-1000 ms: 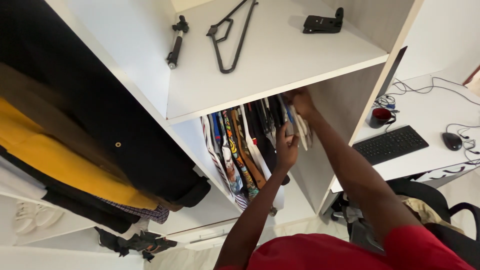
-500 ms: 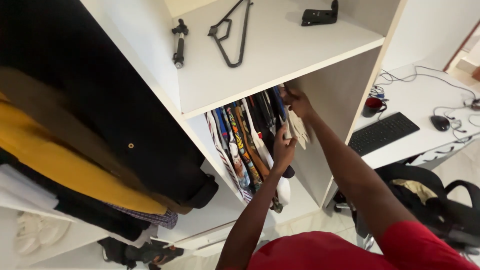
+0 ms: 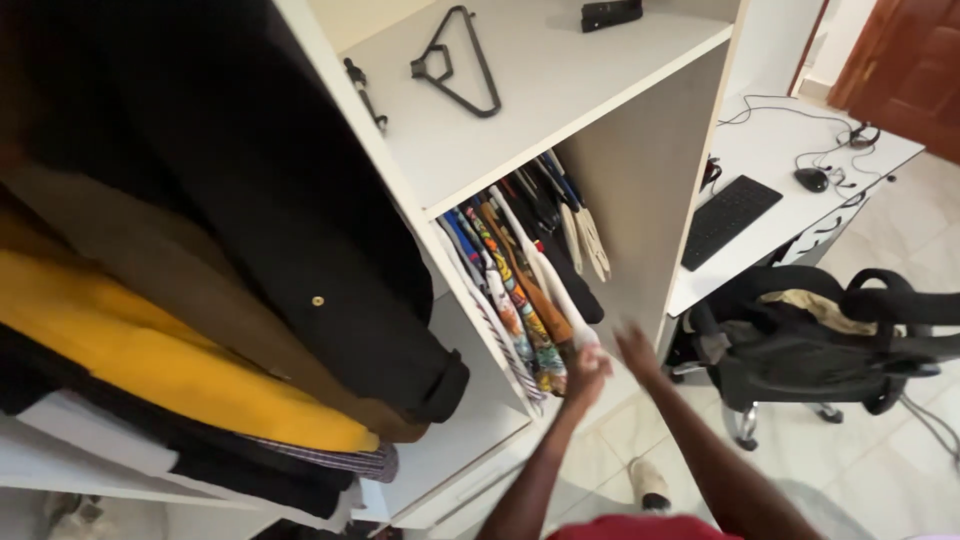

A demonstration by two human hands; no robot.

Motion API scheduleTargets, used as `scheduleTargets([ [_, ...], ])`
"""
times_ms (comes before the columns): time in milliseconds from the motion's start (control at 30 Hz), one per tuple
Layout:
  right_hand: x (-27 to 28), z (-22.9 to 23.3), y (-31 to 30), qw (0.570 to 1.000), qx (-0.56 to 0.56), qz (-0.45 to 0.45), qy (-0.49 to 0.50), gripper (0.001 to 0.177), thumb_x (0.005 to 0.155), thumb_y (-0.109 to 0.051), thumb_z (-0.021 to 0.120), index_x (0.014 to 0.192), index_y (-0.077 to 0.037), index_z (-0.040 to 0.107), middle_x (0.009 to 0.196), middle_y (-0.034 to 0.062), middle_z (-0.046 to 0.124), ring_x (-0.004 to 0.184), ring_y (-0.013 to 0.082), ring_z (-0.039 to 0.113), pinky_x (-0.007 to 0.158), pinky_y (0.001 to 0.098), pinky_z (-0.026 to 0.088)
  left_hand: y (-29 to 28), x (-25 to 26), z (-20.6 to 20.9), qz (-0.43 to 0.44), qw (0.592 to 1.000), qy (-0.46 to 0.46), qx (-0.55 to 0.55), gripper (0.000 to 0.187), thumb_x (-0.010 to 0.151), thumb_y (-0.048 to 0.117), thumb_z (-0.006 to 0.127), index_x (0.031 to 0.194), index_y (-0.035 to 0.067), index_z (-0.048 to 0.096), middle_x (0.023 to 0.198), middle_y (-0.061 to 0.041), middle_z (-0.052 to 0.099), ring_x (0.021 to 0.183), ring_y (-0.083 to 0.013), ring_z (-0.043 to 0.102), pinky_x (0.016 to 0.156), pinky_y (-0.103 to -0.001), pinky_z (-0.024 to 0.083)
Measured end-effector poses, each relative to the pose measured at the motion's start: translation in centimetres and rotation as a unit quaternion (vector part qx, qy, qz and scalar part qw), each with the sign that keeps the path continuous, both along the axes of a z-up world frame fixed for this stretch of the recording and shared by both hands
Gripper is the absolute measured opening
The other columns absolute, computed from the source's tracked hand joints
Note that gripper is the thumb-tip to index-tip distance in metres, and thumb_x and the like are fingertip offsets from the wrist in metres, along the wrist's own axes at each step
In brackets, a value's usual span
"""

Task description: The person places clothes onto hangers by hand and hangs them inside a wardrobe.

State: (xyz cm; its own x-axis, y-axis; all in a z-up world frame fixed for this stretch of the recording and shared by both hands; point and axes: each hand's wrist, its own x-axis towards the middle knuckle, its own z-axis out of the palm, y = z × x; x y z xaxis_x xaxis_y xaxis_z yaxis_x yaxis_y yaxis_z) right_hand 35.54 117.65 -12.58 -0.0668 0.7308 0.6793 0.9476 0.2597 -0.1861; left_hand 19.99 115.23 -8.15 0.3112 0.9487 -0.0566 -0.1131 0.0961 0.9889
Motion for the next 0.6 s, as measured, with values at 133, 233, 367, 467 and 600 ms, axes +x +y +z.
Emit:
scheduleTargets([
  [133, 0.6, -7.0, -20.0, 0.836, -0.469, -0.161, 0.234, 0.031, 0.096, -0.025, 0.061, 0.125, -0.013, 0.066, 0.117, 0.0098, 0.069, 0.110, 0.0276, 0.065, 0.089, 0.0423, 0.054, -6.6, -2.3, -5.9, -0.057, 0.997, -0.019, -0.054, 0.018, 0.101, 0.019, 0.059, 0.086, 0.010, 0.056, 0.072, 0.000, 0.057, 0.063, -0.0136, 0.056, 0.054, -0.029, 0.047],
  [233, 2.3, -4.2, -23.2, 0.708, -0.432, -0.264, 0.493, 0.034, 0.098, -0.028, 0.061, 0.125, -0.009, 0.067, 0.114, 0.0107, 0.071, 0.107, 0.0270, 0.067, 0.086, 0.0411, 0.055, -12.9, -1.6, -9.0, -0.158, 0.963, 0.050, -0.214, 0.014, 0.089, 0.012, 0.069, 0.101, 0.014, 0.061, 0.079, -0.002, 0.066, 0.061, -0.0198, 0.065, 0.049, -0.035, 0.048],
  [367, 0.9, -4.6, -37.1, 0.598, -0.289, -0.292, 0.688, 0.040, 0.099, -0.034, 0.061, 0.125, -0.004, 0.068, 0.111, 0.0119, 0.074, 0.101, 0.0261, 0.070, 0.082, 0.0395, 0.055, -21.5, 1.9, -10.3, -0.304, 0.930, 0.117, -0.168, 0.020, 0.100, 0.022, 0.070, 0.114, 0.010, 0.062, 0.088, -0.003, 0.069, 0.067, -0.0132, 0.068, 0.055, -0.029, 0.051],
  [467, -0.2, -3.0, -46.0, 0.575, -0.190, -0.285, 0.743, 0.046, 0.101, -0.038, 0.061, 0.126, 0.000, 0.068, 0.108, 0.0128, 0.076, 0.097, 0.0254, 0.071, 0.079, 0.0383, 0.055, -28.0, 4.7, -9.9, -0.390, 0.902, 0.116, -0.148, 0.024, 0.103, 0.028, 0.064, 0.116, 0.008, 0.064, 0.089, 0.000, 0.070, 0.069, -0.0113, 0.067, 0.055, -0.028, 0.052],
  [600, -1.7, -0.5, -54.2, 0.644, -0.111, -0.288, 0.700, 0.044, 0.101, -0.038, 0.059, 0.126, -0.003, 0.071, 0.111, 0.0124, 0.076, 0.099, 0.0200, 0.073, 0.081, 0.0355, 0.058, -35.3, 7.0, -7.4, -0.461, 0.878, 0.102, -0.085, 0.030, 0.100, 0.028, 0.064, 0.122, 0.008, 0.064, 0.097, -0.002, 0.072, 0.072, -0.0098, 0.067, 0.059, -0.027, 0.053],
])
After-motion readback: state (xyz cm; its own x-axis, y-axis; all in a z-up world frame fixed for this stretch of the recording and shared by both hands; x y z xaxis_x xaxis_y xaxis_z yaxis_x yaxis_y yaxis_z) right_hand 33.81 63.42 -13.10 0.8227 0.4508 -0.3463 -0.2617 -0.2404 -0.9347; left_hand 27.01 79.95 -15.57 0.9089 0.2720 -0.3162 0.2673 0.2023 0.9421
